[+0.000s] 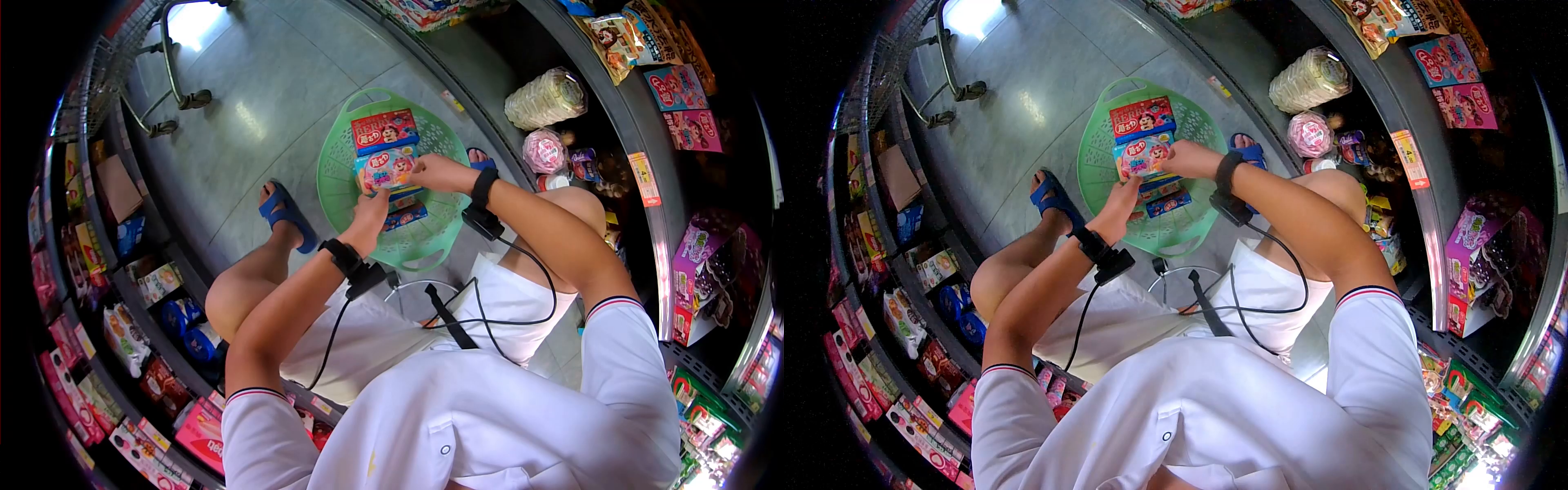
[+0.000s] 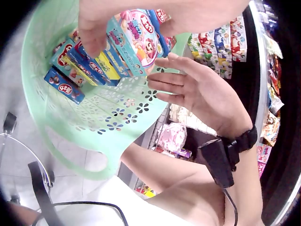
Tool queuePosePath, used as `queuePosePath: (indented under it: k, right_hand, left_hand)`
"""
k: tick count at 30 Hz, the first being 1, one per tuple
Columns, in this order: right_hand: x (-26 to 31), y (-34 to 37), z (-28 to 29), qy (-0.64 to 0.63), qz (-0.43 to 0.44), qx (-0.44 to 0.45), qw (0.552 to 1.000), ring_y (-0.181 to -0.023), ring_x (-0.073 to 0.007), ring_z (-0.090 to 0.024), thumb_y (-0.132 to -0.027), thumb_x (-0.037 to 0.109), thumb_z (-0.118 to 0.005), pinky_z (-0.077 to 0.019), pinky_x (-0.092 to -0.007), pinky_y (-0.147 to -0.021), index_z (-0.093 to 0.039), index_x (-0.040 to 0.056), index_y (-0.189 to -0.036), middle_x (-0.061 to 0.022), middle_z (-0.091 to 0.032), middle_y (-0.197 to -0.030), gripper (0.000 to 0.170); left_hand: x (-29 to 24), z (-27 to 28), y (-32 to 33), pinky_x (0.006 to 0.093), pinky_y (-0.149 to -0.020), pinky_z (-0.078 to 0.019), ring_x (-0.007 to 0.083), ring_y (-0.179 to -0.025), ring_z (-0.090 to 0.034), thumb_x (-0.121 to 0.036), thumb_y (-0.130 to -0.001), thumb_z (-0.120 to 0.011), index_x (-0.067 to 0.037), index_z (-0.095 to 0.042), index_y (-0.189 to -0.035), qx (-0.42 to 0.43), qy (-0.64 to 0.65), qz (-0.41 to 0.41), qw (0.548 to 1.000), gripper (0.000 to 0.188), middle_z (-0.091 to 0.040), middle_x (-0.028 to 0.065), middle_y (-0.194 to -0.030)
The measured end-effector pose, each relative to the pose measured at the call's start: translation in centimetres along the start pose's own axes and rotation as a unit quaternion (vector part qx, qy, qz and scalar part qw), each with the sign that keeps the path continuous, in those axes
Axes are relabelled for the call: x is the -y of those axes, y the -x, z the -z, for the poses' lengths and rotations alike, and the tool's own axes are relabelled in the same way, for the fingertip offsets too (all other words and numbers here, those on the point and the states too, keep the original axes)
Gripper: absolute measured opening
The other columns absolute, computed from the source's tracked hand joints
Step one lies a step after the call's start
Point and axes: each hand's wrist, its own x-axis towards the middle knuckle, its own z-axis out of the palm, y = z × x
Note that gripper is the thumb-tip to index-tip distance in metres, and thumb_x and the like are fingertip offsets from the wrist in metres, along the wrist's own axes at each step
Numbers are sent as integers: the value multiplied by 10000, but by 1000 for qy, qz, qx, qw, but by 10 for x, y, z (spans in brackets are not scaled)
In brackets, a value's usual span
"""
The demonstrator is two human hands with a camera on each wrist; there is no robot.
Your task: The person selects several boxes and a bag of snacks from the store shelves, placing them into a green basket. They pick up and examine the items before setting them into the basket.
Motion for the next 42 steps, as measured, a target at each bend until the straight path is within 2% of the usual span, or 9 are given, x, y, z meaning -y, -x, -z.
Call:
queuePosePath:
  k: [10, 19, 22, 28, 31, 42]
  right_hand:
    - [1, 2, 0, -2, 10, 4, 1000, -816, -220, -625, -831, 346, -648, -475, -340, -714, -640, -55, -952, -174, -664, -877, 419]
    - [2, 0, 0, -5, 6, 11, 1000, -795, -193, -613, -834, 331, -648, -469, -326, -701, -645, -52, -951, -158, -666, -865, 400]
    - [0, -1, -3, -20, 30, -7, 999, -728, -299, -631, -800, 352, -630, -478, -380, -687, -657, -49, -834, -213, -650, -775, 404]
    - [-2, -2, -4, -21, 28, -13, 999, -714, -298, -627, -802, 356, -630, -475, -384, -678, -656, -46, -825, -212, -646, -761, 403]
    - [2, -1, -1, -9, -1, 17, 1000, -785, -191, -608, -829, 344, -656, -466, -325, -698, -645, -54, -926, -154, -661, -847, 409]
    - [3, 0, 0, 6, 7, 18, 1000, -784, -203, -610, -839, 352, -646, -465, -336, -687, -646, -47, -938, -163, -661, -845, 410]
  left_hand:
    - [0, 3, -1, 405, -826, -441, 197, -1030, -506, -451, -875, -503, -106, -441, -1213, 23, 4, 9, 1000, 487, -504, 35, -1154]
    - [-6, 3, 6, 397, -813, -448, 186, -1017, -515, -440, -862, -512, -106, -460, -1188, 28, 15, 20, 999, 470, -503, 22, -1117]
    - [-5, 3, 5, 399, -813, -449, 180, -1005, -521, -437, -862, -516, -105, -469, -1182, 32, 15, 20, 999, 463, -508, 21, -1111]
    - [-8, 2, 9, 399, -815, -448, 177, -1000, -526, -441, -864, -515, -108, -478, -1178, 31, 20, 18, 999, 459, -519, 19, -1104]
    - [-7, 2, 8, 399, -816, -446, 176, -1001, -526, -448, -866, -513, -110, -481, -1178, 35, 22, 16, 999, 461, -520, 19, -1103]
    - [-6, 3, 8, 388, -812, -440, 174, -1008, -523, -458, -873, -504, -125, -488, -1191, 42, 26, 14, 999, 461, -529, 19, -1105]
